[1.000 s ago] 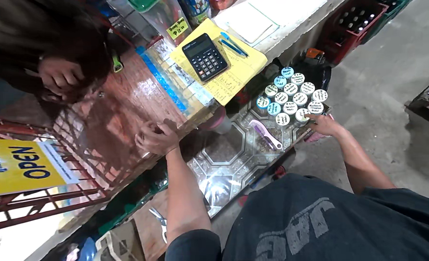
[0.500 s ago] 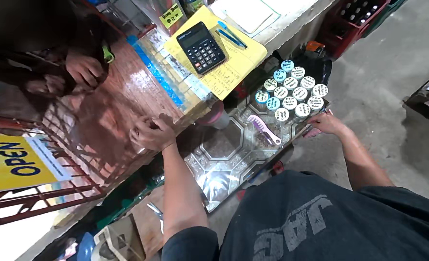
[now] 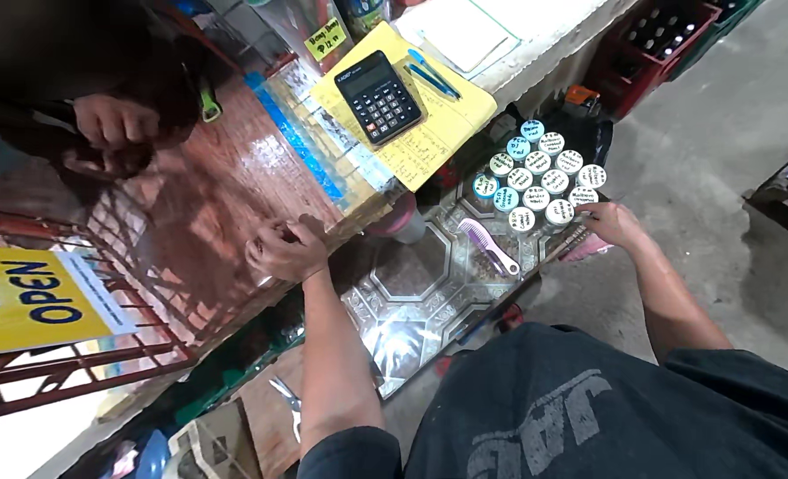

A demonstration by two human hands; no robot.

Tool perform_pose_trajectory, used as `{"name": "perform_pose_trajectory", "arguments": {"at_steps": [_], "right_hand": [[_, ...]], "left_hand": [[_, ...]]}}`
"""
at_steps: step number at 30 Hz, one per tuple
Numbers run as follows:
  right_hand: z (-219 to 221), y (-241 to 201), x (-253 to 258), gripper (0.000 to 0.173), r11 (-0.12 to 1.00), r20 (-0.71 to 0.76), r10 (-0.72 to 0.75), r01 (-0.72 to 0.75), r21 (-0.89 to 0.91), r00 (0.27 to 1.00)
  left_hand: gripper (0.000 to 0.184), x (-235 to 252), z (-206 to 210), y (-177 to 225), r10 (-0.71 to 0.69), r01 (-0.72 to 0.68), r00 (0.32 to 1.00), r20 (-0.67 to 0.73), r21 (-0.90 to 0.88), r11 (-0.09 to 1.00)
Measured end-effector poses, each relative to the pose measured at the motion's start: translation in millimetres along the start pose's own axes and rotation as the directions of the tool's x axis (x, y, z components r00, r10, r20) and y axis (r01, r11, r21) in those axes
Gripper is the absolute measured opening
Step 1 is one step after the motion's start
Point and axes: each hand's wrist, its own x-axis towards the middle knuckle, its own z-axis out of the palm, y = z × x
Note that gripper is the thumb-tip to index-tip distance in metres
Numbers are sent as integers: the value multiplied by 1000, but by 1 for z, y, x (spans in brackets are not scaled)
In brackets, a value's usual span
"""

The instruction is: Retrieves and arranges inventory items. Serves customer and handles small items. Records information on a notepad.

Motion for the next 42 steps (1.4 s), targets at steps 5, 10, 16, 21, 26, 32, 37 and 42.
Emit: {"name": "perform_pose_trajectory", "arguments": {"at_steps": [5,10,16,21,26,32,37,42], "right_hand": [[5,-31,2,43,999,69,-25,27,-28,997],[14,-45,4,53,998,141,-22,32,-63,990],[21,-50,9,51,996,193,-33,48,-74,981],[24,-50,12,52,994,201,-29,49,-94,979],[24,-61,14,44,993,139,-70,82,-80,988],[23,-71,23,39,990,77,-115,121,-69,990],[24,-60,23,36,992,54,-98,102,-76,994],[31,-59,16,32,989,140,-51,70,-132,989]], "left_hand": [[42,0,3,0,1,0,999,-45,23,1000],[41,0,0,2,7,-7,999,-36,15,1000],[39,0,1,1,15,-14,998,-53,30,999],[36,-1,3,1,42,-39,995,-96,30,999],[38,0,2,2,36,-34,996,-86,26,999],[38,-1,1,3,49,-47,994,-102,26,999],[37,-1,1,4,46,-44,995,-90,26,999],[39,-1,1,2,76,-74,992,-104,22,997]]}}
